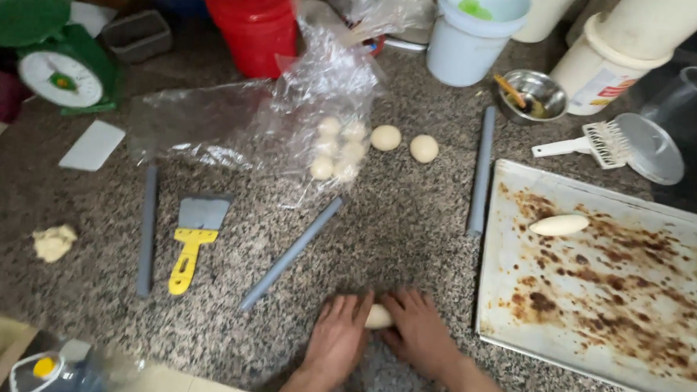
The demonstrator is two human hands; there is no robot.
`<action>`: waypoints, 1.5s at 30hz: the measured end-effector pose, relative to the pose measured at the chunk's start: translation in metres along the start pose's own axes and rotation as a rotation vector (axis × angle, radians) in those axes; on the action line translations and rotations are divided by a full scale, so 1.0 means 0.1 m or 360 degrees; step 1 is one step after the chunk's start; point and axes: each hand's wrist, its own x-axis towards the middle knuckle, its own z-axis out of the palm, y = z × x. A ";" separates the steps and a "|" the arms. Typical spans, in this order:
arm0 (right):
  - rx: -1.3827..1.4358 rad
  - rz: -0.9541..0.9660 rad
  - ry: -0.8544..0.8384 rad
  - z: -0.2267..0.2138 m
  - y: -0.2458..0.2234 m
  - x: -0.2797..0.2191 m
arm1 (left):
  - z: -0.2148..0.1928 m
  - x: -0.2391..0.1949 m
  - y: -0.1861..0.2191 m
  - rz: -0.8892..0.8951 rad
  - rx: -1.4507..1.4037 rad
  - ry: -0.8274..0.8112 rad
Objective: The person takes dough balls from a plastic bag, flattens them with a rolling pin, and shapes them into elongated forms by hand. The shaped dough pieces are then placed onto a metal baking tray.
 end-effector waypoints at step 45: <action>0.0230 0.0827 0.0565 0.59 -0.44 -0.12 | -0.20 0.70 -0.12 0.0473 -0.0718 -0.0563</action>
